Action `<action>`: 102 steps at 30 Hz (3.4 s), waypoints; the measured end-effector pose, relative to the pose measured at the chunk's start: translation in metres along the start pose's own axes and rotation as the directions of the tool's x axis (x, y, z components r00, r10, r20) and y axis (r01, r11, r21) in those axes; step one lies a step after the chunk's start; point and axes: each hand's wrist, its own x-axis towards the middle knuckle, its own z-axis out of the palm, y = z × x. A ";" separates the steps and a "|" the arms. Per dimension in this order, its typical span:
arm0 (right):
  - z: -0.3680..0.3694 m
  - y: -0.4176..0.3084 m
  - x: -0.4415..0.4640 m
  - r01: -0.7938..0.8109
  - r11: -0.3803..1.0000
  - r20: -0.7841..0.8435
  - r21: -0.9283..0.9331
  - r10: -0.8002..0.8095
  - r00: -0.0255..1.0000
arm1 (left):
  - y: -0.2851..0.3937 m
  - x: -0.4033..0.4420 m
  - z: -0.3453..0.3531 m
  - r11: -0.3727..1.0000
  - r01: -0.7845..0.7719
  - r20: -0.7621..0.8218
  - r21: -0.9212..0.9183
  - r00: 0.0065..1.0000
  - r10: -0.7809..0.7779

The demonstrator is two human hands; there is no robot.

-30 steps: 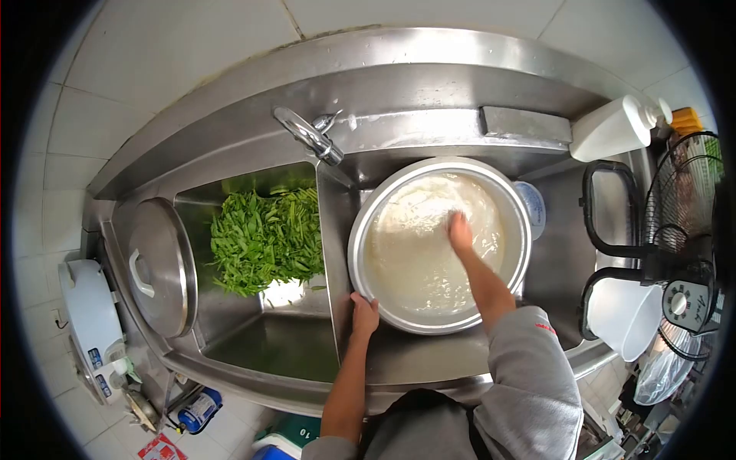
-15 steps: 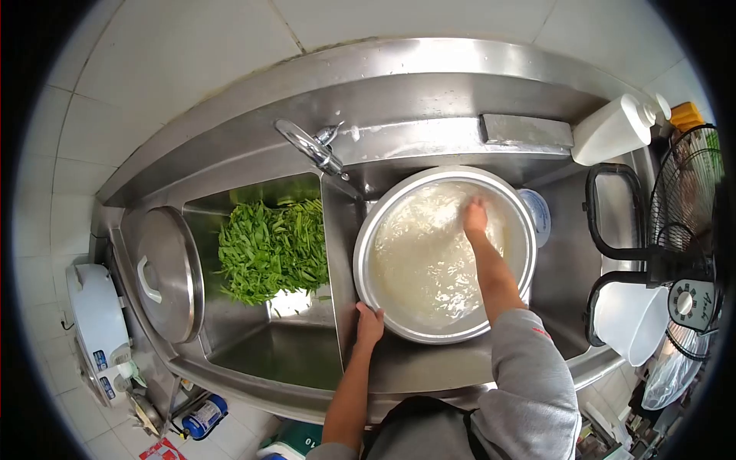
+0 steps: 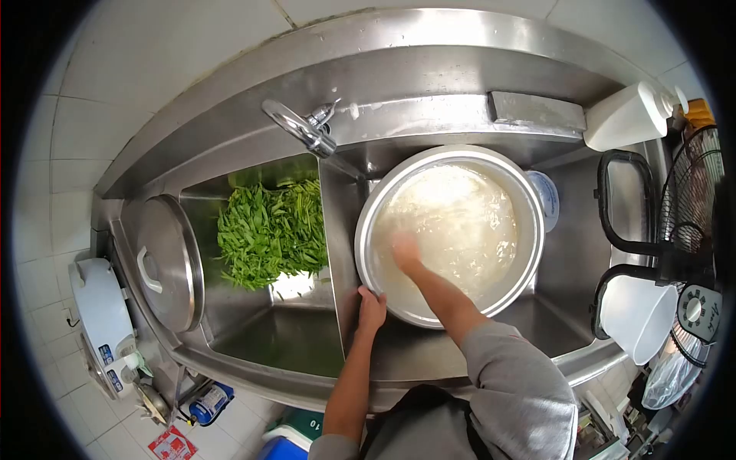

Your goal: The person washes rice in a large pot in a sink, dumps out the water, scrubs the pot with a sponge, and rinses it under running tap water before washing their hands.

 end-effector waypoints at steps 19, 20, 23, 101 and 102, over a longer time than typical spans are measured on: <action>0.009 0.072 -0.043 -0.128 0.989 0.180 0.069 0.114 0.977 | 0.014 0.004 -0.004 1.000 0.031 0.001 -0.001 1.000 -0.031; -0.010 0.058 -0.027 -0.071 0.997 0.149 -0.019 0.073 0.986 | 0.006 0.006 -0.001 1.000 -0.019 -0.028 0.002 0.999 0.019; -0.039 0.074 0.029 -0.199 0.970 -0.080 0.136 0.211 0.974 | -0.005 0.014 0.002 0.992 0.123 0.046 -0.004 0.991 -0.123; -0.611 -0.146 -0.165 0.468 0.883 -0.965 -0.029 -0.147 0.216 | -0.009 -0.102 -0.265 0.578 -0.813 -0.751 -0.075 0.427 0.504; -0.609 -0.161 -0.164 0.468 0.881 -0.961 -0.066 -0.182 0.209 | -0.031 -0.085 -0.310 0.619 -0.785 -0.886 0.000 0.287 0.364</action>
